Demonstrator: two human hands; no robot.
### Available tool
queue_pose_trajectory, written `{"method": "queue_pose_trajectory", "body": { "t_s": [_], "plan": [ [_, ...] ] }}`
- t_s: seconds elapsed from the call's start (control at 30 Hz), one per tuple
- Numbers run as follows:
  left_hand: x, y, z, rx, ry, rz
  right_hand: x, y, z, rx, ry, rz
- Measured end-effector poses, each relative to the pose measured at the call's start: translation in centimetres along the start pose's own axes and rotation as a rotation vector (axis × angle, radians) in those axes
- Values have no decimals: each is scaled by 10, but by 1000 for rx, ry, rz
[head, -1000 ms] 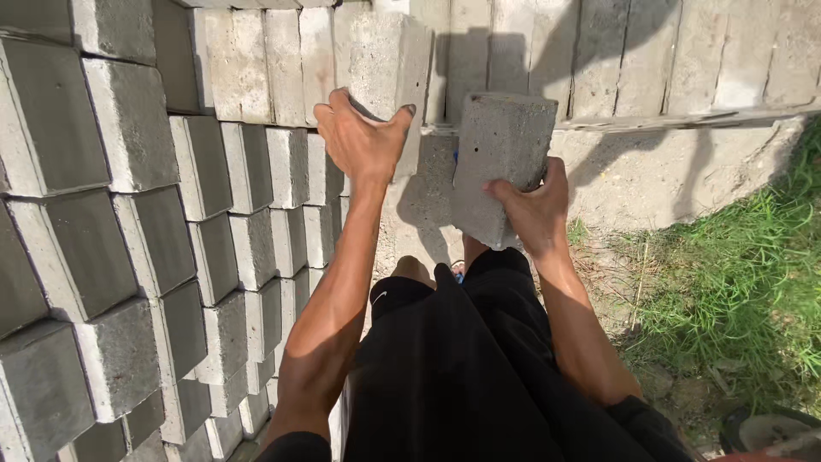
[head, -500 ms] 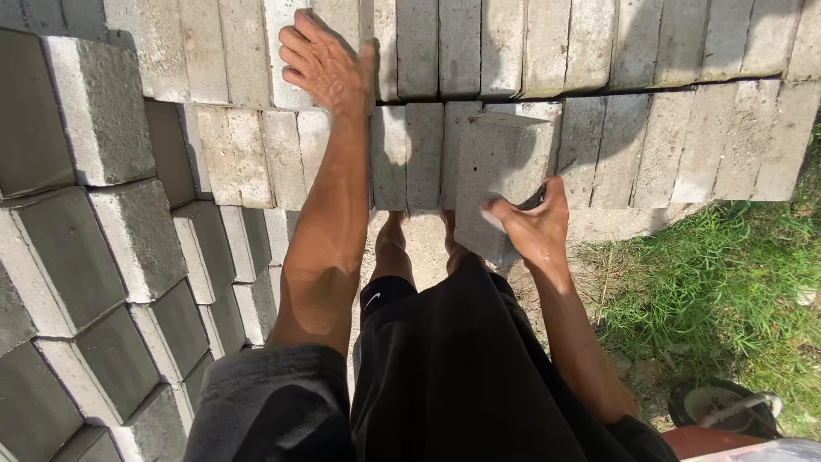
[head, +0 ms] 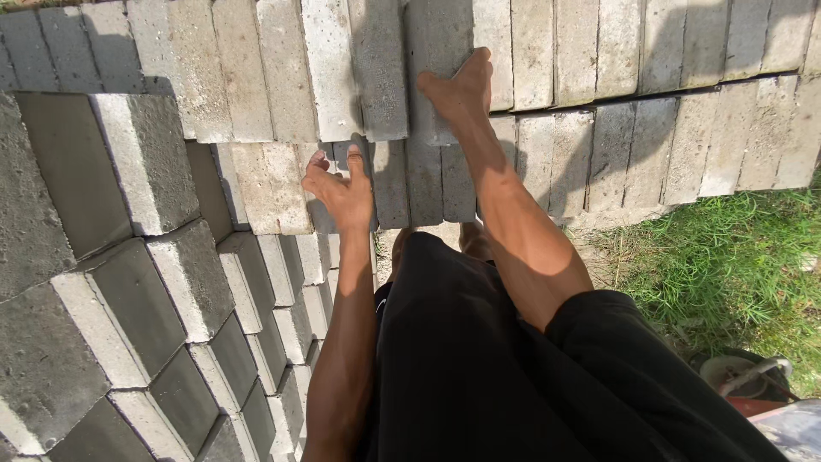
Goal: The person repeatedly picks up concrete bricks from a wheelbarrow and stacks them onto a growing pile. The task involves walking back and forth between the wheelbarrow and the stack, handling the bricks by hand to build the pile higher.
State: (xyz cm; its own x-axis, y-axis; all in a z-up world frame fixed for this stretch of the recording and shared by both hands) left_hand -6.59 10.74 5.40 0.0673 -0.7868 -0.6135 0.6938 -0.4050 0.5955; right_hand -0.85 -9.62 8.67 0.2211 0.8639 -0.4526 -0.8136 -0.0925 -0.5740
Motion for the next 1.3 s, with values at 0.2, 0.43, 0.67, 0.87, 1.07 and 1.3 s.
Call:
{"method": "queue_pose_trajectory", "body": {
  "t_s": [0.2, 0.43, 0.67, 0.87, 1.07, 1.3],
  "plan": [
    [14, 0, -17, -247, -328, 33, 32, 15, -26, -314, -14, -207],
    [29, 4, -42, -236, -439, -14, 27, 57, 10, -200, 18, -183],
    [6, -9, -24, -103, -705, -143, -14, 122, 9, -332, 46, -333],
    [61, -35, 53, 438, -963, -262, -39, 191, 82, -147, 249, -595],
    [144, -57, 155, 706, -1183, -475, -111, 280, 172, -232, 442, -776],
    [182, -81, 371, 932, -1570, -702, -182, 448, 261, -61, 999, -961]
  ]
}}
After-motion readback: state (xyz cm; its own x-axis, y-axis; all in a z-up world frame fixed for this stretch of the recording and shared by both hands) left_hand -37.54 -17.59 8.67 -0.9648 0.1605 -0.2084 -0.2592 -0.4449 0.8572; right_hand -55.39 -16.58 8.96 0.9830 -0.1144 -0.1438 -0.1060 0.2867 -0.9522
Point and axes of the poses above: each hand's wrist, its own z-axis away from the middle knuckle, its own x-axis out of the palm, y = z × x, the point moved 3 cm from there along -z, towards the middle knuckle, and after that the axes turned 5 degrees about -x, right-handed, at the moved point
